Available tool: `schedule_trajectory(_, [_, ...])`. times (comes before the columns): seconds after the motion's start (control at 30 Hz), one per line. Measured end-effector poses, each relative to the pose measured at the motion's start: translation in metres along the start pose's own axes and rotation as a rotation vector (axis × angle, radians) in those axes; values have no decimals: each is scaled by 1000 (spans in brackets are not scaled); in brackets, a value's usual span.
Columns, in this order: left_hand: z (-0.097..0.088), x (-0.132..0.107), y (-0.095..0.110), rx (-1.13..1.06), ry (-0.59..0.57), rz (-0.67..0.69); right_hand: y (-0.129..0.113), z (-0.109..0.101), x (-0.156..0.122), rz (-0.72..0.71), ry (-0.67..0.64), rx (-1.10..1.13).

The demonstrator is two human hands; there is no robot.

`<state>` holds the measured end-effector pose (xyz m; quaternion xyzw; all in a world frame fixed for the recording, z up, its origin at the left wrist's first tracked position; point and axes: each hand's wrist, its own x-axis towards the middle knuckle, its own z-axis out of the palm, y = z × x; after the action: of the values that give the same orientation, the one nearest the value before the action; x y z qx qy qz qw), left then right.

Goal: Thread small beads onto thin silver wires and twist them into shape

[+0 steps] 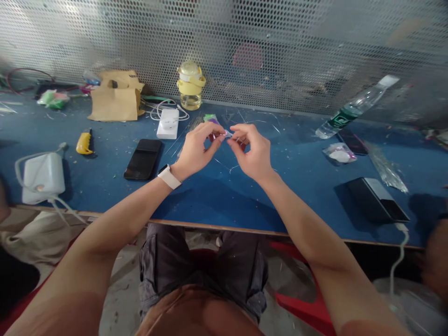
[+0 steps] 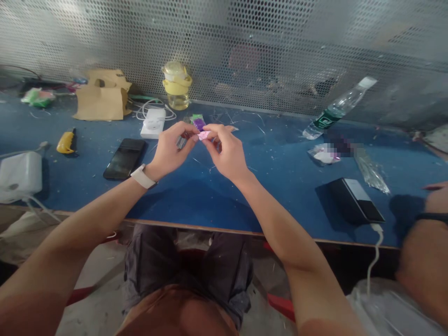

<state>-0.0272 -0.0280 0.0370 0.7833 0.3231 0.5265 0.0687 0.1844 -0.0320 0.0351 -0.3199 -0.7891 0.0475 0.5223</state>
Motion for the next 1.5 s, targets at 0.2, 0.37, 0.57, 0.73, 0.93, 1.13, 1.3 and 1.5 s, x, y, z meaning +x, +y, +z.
schedule_trajectory(0.2, [-3, 3, 0, 6, 57, -11, 0, -6, 3, -20, -25, -18])
schedule_trajectory(0.37, [-6, 3, -4, 78, 136, -36, 11, -13, 8, -9, 17, -102])
schedule_trajectory(0.57, [-14, 6, -24, 129, 164, -48, 36, -25, 11, 95, -128, -140])
schedule_trajectory(0.73, [-21, 9, -46, 143, 191, -86, 55, -19, 5, 102, -186, -151])
schedule_trajectory(0.93, [-8, 5, -30, 110, 124, -44, 31, 6, -4, 32, -59, -163])
schedule_trajectory(1.13, [1, 1, -7, 17, 88, -92, 15, 16, -8, 43, -75, -241])
schedule_trajectory(1.3, [1, 1, -11, -9, 80, -100, 15, 16, -8, 102, -129, -143])
schedule_trajectory(1.5, [0, 2, -18, -48, 41, -114, 12, 15, -7, 94, -91, 57])
